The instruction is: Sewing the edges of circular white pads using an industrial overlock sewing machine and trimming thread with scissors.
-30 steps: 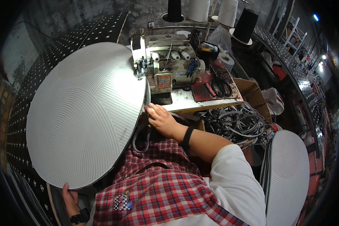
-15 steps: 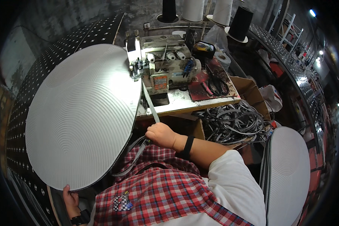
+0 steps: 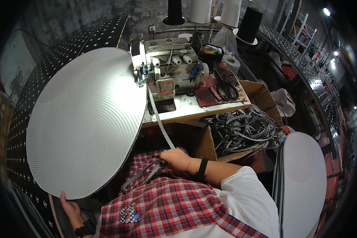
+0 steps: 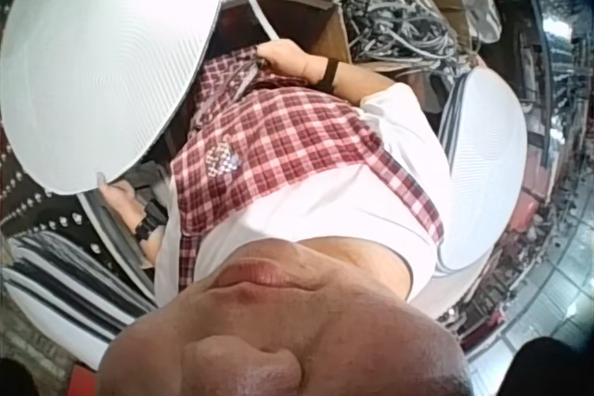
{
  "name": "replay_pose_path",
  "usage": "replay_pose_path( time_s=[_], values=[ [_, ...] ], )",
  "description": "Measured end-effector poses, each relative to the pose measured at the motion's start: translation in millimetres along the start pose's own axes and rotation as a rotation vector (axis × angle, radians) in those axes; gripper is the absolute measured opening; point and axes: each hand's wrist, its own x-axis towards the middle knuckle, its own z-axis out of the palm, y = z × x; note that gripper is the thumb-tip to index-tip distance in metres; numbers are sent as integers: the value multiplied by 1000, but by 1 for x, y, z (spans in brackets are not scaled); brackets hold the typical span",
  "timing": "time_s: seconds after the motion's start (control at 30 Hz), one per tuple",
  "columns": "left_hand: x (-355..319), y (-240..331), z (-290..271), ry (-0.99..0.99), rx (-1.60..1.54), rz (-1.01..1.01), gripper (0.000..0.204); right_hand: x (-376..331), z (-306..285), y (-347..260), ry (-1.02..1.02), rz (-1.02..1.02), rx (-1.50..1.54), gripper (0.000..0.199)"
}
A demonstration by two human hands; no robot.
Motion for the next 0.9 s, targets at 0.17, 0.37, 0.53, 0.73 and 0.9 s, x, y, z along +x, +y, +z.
replay_pose_path(
  time_s=[0.17,0.37,0.53,0.73,0.9],
  values=[
    [-7,-7,-14,-318,241,-66,50,-5,3,3,49,16,52,13],
    [8,2,0,65,92,74,49,-6,5,6,5,29,48,17],
    [-5,-16,-18,-172,115,-38,51,4,-17,12,204,-28,9,24],
    [-7,-3,7,37,-57,1,48,44,-46,27,326,-224,-432,10],
    [-14,-18,-6,-192,173,7,49,87,-51,41,472,-434,-661,13]
  ],
)
